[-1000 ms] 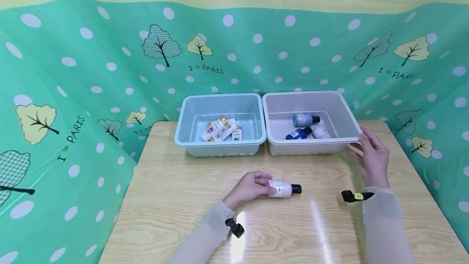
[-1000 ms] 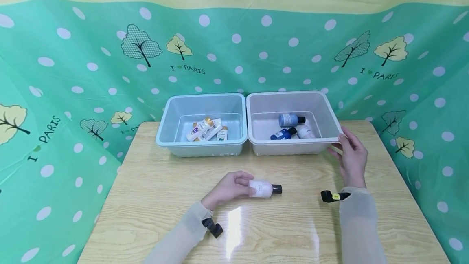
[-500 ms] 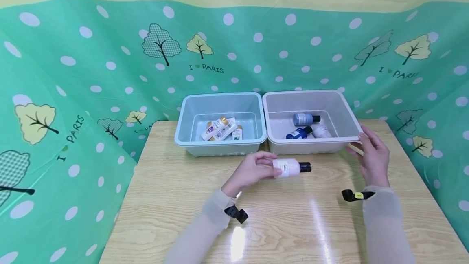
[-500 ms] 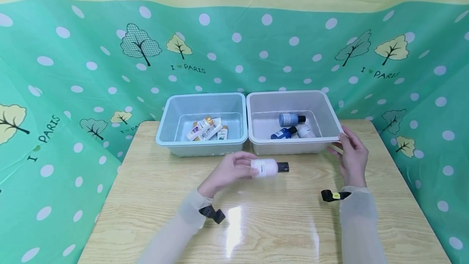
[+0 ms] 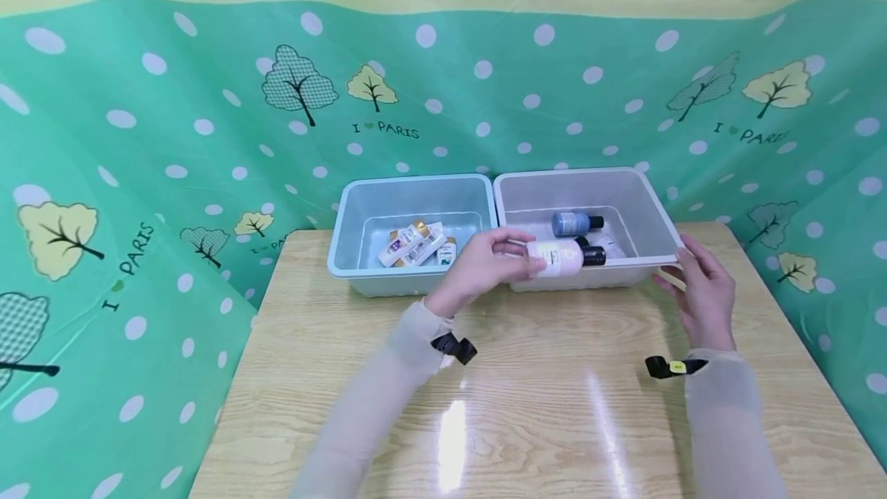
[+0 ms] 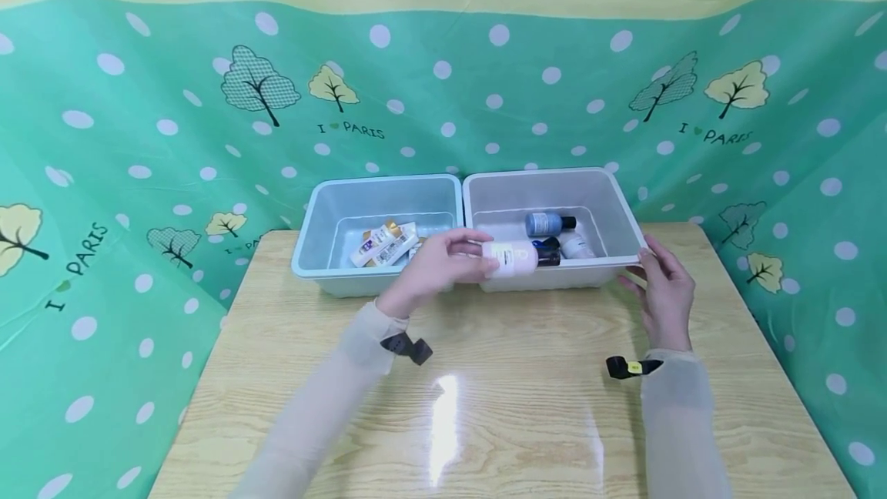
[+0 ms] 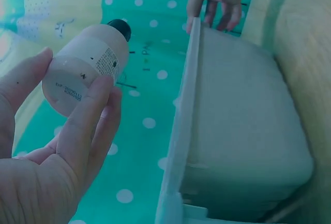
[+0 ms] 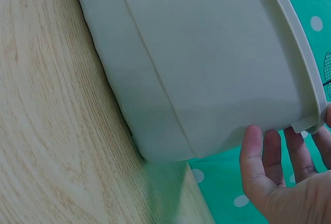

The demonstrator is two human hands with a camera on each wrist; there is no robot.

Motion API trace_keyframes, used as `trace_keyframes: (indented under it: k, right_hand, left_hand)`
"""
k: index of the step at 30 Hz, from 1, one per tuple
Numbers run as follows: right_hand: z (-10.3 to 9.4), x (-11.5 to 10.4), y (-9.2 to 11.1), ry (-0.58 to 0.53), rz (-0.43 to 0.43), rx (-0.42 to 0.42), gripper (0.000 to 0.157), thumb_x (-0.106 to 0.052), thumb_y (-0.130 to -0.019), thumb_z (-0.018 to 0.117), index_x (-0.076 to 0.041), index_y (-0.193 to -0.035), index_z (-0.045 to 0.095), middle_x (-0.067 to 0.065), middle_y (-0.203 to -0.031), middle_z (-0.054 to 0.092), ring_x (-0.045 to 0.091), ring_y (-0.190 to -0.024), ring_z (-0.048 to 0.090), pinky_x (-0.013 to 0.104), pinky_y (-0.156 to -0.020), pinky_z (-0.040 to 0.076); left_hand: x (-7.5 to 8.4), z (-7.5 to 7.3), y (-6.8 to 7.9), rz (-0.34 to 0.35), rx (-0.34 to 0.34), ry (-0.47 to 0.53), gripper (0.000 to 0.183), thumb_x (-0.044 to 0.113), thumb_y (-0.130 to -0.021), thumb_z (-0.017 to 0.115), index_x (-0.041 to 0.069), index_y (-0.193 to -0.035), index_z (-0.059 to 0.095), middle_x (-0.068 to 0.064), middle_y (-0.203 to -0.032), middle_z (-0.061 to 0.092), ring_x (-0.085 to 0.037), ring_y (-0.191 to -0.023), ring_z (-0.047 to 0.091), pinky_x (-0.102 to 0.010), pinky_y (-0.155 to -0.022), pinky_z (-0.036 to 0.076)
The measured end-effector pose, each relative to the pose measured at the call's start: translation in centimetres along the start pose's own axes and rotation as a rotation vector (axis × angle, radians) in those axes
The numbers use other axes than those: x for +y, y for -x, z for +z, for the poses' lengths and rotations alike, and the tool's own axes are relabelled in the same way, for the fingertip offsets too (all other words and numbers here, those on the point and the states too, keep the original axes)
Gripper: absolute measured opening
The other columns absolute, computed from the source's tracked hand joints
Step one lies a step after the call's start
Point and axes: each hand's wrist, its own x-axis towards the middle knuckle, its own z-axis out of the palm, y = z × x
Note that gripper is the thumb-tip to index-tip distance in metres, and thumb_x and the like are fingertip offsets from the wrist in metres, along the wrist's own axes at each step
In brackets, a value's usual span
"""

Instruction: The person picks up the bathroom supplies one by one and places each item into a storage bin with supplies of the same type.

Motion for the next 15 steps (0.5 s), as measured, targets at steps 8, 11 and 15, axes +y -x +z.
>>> trace_keyframes:
  k: [8, 11, 15]
  right_hand:
    - [0.1, -0.1, -0.1, -0.034, -0.022, -0.008, 0.054, -0.025, -0.092, 0.074, -0.016, -0.143, 0.057, 0.002, -0.137, 0.053, 0.021, -0.103, 0.063, 0.036, -0.080, 0.059]
    - [0.1, -0.1, -0.2, -0.062, -0.024, -0.010, 0.055, -0.022, -0.092, 0.074, -0.014, -0.144, 0.056, 0.003, -0.134, 0.056, 0.021, -0.099, 0.066, 0.037, -0.078, 0.059]
    - [0.1, 0.0, -0.2, -0.067, -0.024, -0.006, 0.056, -0.022, -0.092, 0.075, -0.014, -0.144, 0.056, 0.003, -0.134, 0.056, 0.020, -0.098, 0.067, 0.037, -0.079, 0.059]
  left_hand:
    - [3.5, 0.6, -4.5, 0.015, 0.010, -0.010, 0.043, 0.006, -0.082, 0.084, 0.000, -0.120, 0.065, -0.014, -0.106, 0.068, -0.029, -0.094, 0.070, -0.037, -0.078, 0.060]
    - [4.6, 0.7, -6.6, 0.001, 0.005, -0.019, 0.045, 0.007, -0.082, 0.084, -0.001, -0.121, 0.064, -0.015, -0.104, 0.068, -0.030, -0.092, 0.070, -0.037, -0.078, 0.060]
    - [5.4, 0.7, -9.7, -0.021, 0.028, -0.085, 0.046, 0.013, -0.082, 0.085, 0.000, -0.121, 0.064, -0.012, -0.102, 0.070, -0.028, -0.089, 0.072, -0.035, -0.076, 0.061]
